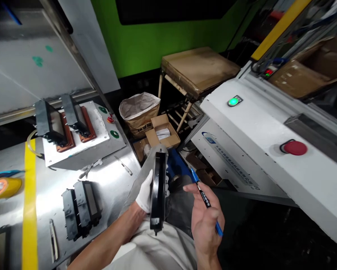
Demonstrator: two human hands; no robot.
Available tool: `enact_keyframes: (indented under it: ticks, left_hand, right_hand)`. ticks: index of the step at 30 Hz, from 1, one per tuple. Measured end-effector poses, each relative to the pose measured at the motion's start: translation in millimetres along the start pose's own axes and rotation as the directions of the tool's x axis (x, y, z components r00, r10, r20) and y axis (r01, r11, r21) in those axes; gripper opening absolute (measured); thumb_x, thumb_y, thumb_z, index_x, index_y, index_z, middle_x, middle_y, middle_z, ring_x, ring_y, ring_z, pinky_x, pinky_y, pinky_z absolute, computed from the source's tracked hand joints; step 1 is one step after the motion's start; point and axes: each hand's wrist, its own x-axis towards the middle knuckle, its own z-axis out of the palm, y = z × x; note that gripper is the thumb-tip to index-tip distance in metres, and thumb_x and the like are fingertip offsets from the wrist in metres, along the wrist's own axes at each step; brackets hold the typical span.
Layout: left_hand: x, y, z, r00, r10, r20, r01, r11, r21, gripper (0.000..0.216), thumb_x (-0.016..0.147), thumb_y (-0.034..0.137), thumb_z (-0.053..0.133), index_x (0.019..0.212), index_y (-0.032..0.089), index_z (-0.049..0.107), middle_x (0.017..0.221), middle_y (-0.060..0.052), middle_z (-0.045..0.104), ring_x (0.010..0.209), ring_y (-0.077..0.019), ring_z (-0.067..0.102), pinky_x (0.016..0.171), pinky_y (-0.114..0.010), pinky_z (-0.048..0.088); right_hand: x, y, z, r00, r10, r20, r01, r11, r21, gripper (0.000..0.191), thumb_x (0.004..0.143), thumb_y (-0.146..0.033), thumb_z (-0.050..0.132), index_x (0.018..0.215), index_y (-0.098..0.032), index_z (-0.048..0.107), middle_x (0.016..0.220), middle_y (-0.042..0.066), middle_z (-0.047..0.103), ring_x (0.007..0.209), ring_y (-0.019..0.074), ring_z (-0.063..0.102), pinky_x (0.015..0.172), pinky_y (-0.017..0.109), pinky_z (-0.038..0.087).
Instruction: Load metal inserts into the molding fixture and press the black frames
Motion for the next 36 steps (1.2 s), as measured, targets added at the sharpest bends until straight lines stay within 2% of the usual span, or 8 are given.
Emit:
enact_keyframes:
  ticks: [3,7,10,13,17,22,32,36]
  left_hand:
    - [3.9,-6.8,8.4,0.969,-0.057,0.24,0.079,0.993,-0.082,0.045,0.086,0.057,0.065,0.112,0.021,0.074,0.1,-0.007,0.08,0.092,-0.0278,0.071,0.087,-0.042,0.057]
    - [7.7,-13.9,16.2,0.953,0.17,0.25,-0.175,0.984,-0.003,0.06,0.08,0.038,0.077,0.135,0.023,0.056,0.125,-0.008,0.072,0.106,-0.0273,0.07,0.095,-0.041,0.055]
    - [13.6,-15.1,23.3,0.933,0.287,0.216,-0.319,0.939,0.128,0.059,0.082,0.038,0.076,0.132,0.021,0.052,0.129,-0.01,0.068,0.11,-0.0253,0.067,0.097,-0.039,0.054]
    - [18.5,-17.0,28.0,0.91,0.35,0.222,-0.404,0.868,0.287,0.059,0.078,0.04,0.08,0.127,0.018,0.055,0.125,-0.01,0.068,0.114,-0.0253,0.063,0.101,-0.04,0.051]
    - [21.6,-20.2,28.5,0.922,0.308,0.233,-0.374,0.862,0.343,0.067,0.073,0.043,0.083,0.127,0.015,0.054,0.129,-0.014,0.065,0.115,-0.0273,0.06,0.103,-0.043,0.049]
    - [22.9,-19.1,24.8,0.926,0.296,0.235,-0.36,0.88,0.311,0.065,0.075,0.043,0.082,0.127,0.016,0.054,0.124,-0.011,0.067,0.111,-0.0244,0.061,0.099,-0.039,0.052]
    - [22.6,-19.3,23.6,0.933,0.254,0.256,-0.321,0.907,0.271,0.063,0.075,0.038,0.083,0.128,0.017,0.057,0.128,-0.01,0.07,0.112,-0.0254,0.065,0.099,-0.038,0.054]
    - [21.0,-16.9,24.3,0.933,0.241,0.267,-0.312,0.911,0.269,0.063,0.075,0.039,0.083,0.127,0.017,0.057,0.127,-0.011,0.07,0.113,-0.0268,0.066,0.099,-0.039,0.054]
  right_hand:
    - [21.7,1.8,-7.5,0.998,-0.004,-0.056,0.003,1.0,-0.03,0.032,0.097,-0.051,0.057,0.102,-0.022,0.069,0.08,0.006,0.066,0.1,0.028,0.068,0.087,0.047,0.055]
    - [46.3,5.9,-14.9,0.991,0.075,-0.108,-0.081,0.995,-0.052,0.027,0.098,-0.041,0.055,0.086,-0.02,0.066,0.088,0.007,0.07,0.071,0.0166,0.064,0.058,0.029,0.048]
    - [62.1,10.1,-19.0,0.986,0.165,0.005,-0.163,0.98,-0.112,0.039,0.102,-0.049,0.043,0.101,-0.02,0.069,0.085,0.007,0.07,0.08,0.0206,0.066,0.075,0.037,0.054]
    - [78.4,13.9,-19.2,0.965,0.252,0.075,-0.225,0.94,-0.257,0.036,0.096,-0.054,0.056,0.098,-0.02,0.068,0.081,0.005,0.068,0.094,0.0246,0.066,0.084,0.037,0.052]
    - [96.1,17.3,-14.9,0.942,0.335,0.007,-0.293,0.833,-0.469,0.04,0.091,-0.06,0.06,0.094,-0.02,0.067,0.066,-0.002,0.054,0.062,0.0154,0.051,0.059,0.028,0.04]
    - [103.7,21.9,-11.1,0.949,0.316,-0.006,-0.271,0.802,-0.532,0.044,0.092,-0.063,0.054,0.088,-0.021,0.063,0.061,-0.005,0.042,0.057,0.0134,0.041,0.055,0.028,0.033]
    - [105.1,30.7,-8.1,0.975,0.221,-0.01,-0.175,0.743,-0.646,0.042,0.094,-0.06,0.051,0.086,-0.021,0.064,0.055,-0.005,0.043,0.053,0.0145,0.041,0.055,0.029,0.036]
    - [106.4,30.7,-3.7,0.978,0.199,0.06,-0.122,0.782,-0.611,0.039,0.094,-0.058,0.055,0.091,-0.021,0.068,0.067,-0.001,0.061,0.062,0.0166,0.055,0.062,0.029,0.044]
